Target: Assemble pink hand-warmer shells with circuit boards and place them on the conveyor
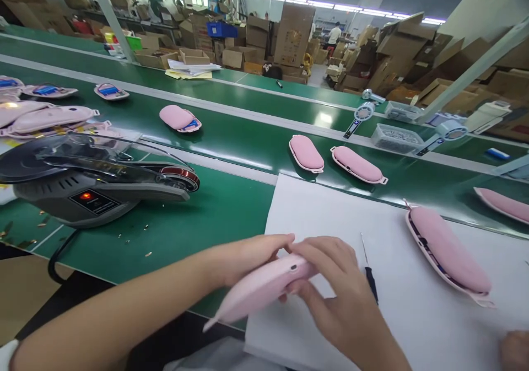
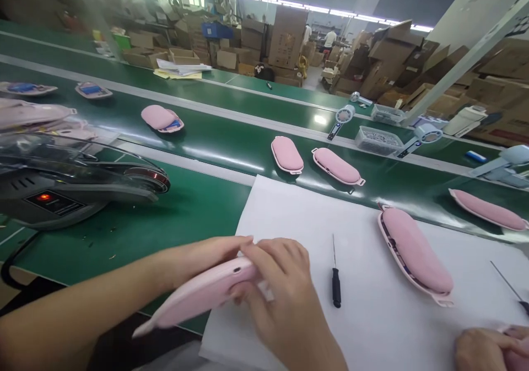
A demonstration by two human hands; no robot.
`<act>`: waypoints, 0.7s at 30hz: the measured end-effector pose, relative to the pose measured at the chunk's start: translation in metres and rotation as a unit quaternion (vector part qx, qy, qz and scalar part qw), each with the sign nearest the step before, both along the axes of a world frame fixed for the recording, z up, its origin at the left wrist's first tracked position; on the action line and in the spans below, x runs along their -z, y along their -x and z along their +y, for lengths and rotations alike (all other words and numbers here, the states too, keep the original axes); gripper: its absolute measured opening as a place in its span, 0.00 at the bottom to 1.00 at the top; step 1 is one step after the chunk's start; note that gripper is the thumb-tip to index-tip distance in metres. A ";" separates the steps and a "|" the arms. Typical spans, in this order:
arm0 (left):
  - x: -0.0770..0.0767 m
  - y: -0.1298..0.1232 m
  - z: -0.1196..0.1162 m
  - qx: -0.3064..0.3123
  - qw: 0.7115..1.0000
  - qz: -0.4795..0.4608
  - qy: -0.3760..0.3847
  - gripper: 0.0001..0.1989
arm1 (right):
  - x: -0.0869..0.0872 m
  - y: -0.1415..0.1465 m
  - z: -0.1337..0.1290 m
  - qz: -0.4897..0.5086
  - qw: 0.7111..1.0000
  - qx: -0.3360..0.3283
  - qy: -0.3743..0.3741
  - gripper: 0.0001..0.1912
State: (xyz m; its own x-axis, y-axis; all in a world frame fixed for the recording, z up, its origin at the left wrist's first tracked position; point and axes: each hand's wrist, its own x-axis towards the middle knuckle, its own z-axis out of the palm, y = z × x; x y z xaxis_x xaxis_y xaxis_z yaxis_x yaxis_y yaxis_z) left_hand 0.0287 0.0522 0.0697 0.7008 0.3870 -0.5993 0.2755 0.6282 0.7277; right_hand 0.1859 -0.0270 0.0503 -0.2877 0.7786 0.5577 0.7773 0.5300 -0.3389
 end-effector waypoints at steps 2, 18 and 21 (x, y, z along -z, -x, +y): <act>-0.005 0.011 0.008 0.051 0.989 0.063 -0.121 0.21 | 0.011 -0.005 0.000 0.030 0.999 0.042 -0.006 0.06; 0.066 -0.029 -0.033 -0.253 0.629 0.167 -0.716 0.08 | 0.046 0.016 0.006 0.065 0.960 0.265 -0.069 0.10; 0.063 -0.024 -0.028 -0.224 0.645 0.168 -0.711 0.07 | 0.043 0.005 0.004 0.036 0.973 0.225 -0.031 0.09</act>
